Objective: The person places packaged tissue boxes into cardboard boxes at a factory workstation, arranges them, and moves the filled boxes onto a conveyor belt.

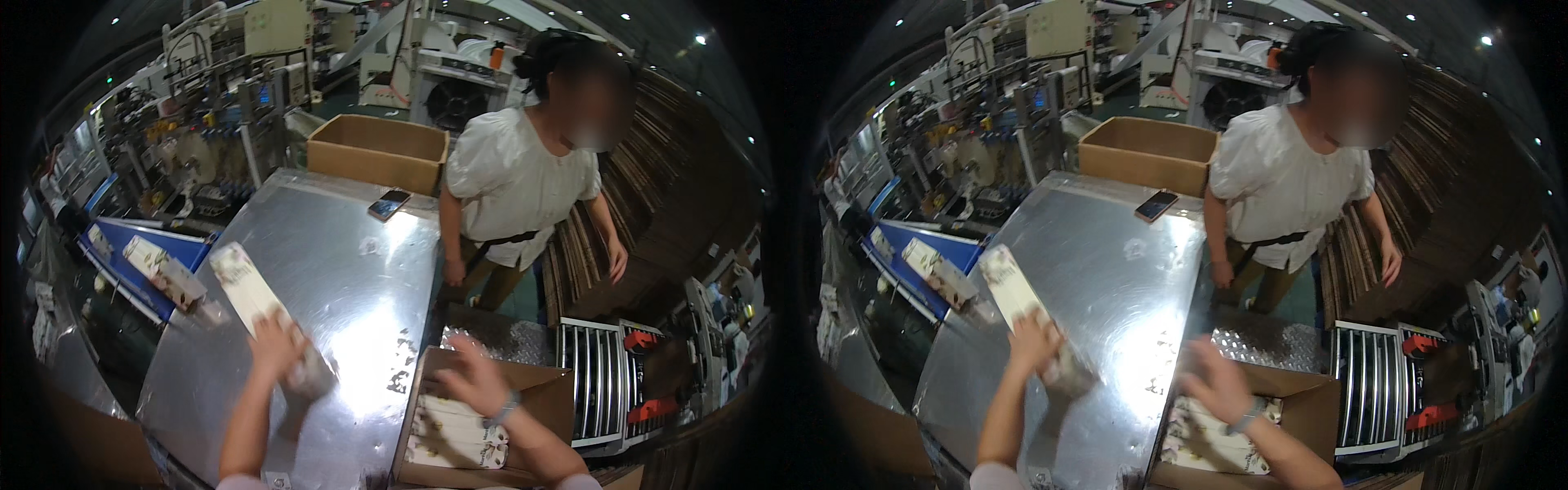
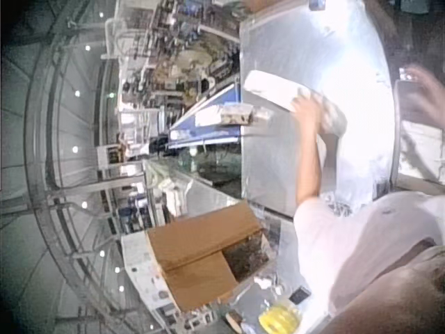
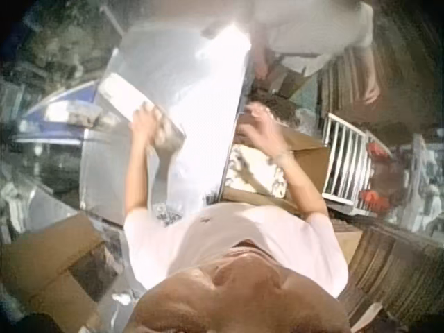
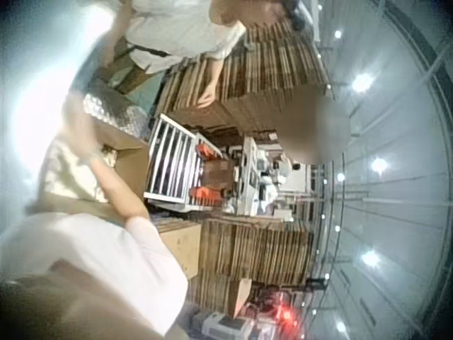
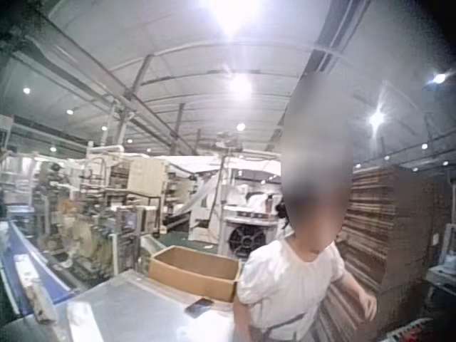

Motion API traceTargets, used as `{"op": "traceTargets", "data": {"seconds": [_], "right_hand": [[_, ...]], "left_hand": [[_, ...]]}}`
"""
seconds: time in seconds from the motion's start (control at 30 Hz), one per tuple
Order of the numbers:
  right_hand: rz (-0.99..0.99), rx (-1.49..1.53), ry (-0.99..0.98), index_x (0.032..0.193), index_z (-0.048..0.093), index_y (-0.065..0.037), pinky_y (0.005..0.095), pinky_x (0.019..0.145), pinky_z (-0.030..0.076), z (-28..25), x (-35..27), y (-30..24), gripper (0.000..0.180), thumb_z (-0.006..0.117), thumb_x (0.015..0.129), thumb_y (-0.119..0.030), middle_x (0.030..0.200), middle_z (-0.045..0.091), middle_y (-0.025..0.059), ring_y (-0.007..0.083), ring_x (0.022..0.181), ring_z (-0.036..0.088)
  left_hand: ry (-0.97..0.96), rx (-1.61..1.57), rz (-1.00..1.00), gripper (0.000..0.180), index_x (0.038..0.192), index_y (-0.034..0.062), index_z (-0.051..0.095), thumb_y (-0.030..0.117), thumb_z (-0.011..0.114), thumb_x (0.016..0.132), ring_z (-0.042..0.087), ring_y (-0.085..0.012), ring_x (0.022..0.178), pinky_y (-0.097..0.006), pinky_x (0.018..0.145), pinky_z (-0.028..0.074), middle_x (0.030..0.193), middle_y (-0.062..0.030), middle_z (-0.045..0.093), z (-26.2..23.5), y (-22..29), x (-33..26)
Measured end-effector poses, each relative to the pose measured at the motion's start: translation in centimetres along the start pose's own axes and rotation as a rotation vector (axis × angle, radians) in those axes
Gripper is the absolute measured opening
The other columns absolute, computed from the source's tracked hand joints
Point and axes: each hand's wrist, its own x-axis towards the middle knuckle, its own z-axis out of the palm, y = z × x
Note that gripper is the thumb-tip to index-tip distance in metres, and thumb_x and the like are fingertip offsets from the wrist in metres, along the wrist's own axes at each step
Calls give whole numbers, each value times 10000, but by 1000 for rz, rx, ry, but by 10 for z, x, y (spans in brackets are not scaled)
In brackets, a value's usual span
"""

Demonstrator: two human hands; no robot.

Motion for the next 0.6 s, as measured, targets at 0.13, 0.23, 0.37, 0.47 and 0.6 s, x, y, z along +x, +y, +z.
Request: {"op": "traceTargets", "data": {"seconds": [0.13, 0.23, 0.37, 0.47, 0.6], "right_hand": [[184, 74, -403, 1403, 128, 49, 351, 1001, 357, 97, 26, -3, 918, 712, 774, -278, 1281, 442, 241, 306, 1187, 452], [158, 537, -335, 1397, 79, 31, 341, 1037, 295, 146, 19, 29, 940, 719, 773, -261, 1332, 359, 197, 251, 1239, 360], [370, 655, -446, 1403, 28, 52, 324, 1043, 284, 149, 28, 12, 1019, 722, 759, -327, 1362, 327, 212, 252, 1253, 351], [431, 575, -441, 1396, -46, 90, 302, 1049, 276, 145, 33, 13, 1138, 712, 737, -444, 1393, 282, 256, 289, 1278, 331], [458, 534, -429, 1418, -31, 32, 304, 1047, 274, 157, 41, 29, 1065, 732, 760, -313, 1388, 314, 190, 220, 1264, 330]], "left_hand": [[-411, -715, 544, 522, 1258, 136, 493, 304, 643, 787, 468, -357, 1097, -396, 941, 400, 1297, -195, 395, -57, 35, -110], [-149, -739, 452, 575, 1288, 81, 450, 250, 656, 779, 475, -354, 1122, -386, 946, 399, 1287, -186, 425, -68, -19, -63], [443, -102, -34, 583, 1324, 156, 433, 375, 598, 810, 396, -416, 1187, -486, 967, 353, 1355, -207, 379, -47, -158, 78], [326, 69, -421, 478, 1219, 184, 534, 465, 527, 832, 360, -403, 1199, -559, 918, 358, 1365, -182, 357, -40, -188, 126], [346, -12, -277, 406, 1091, 165, 613, 472, 496, 852, 330, -376, 1221, -593, 896, 363, 1364, -151, 371, 1, -186, 129]]}}
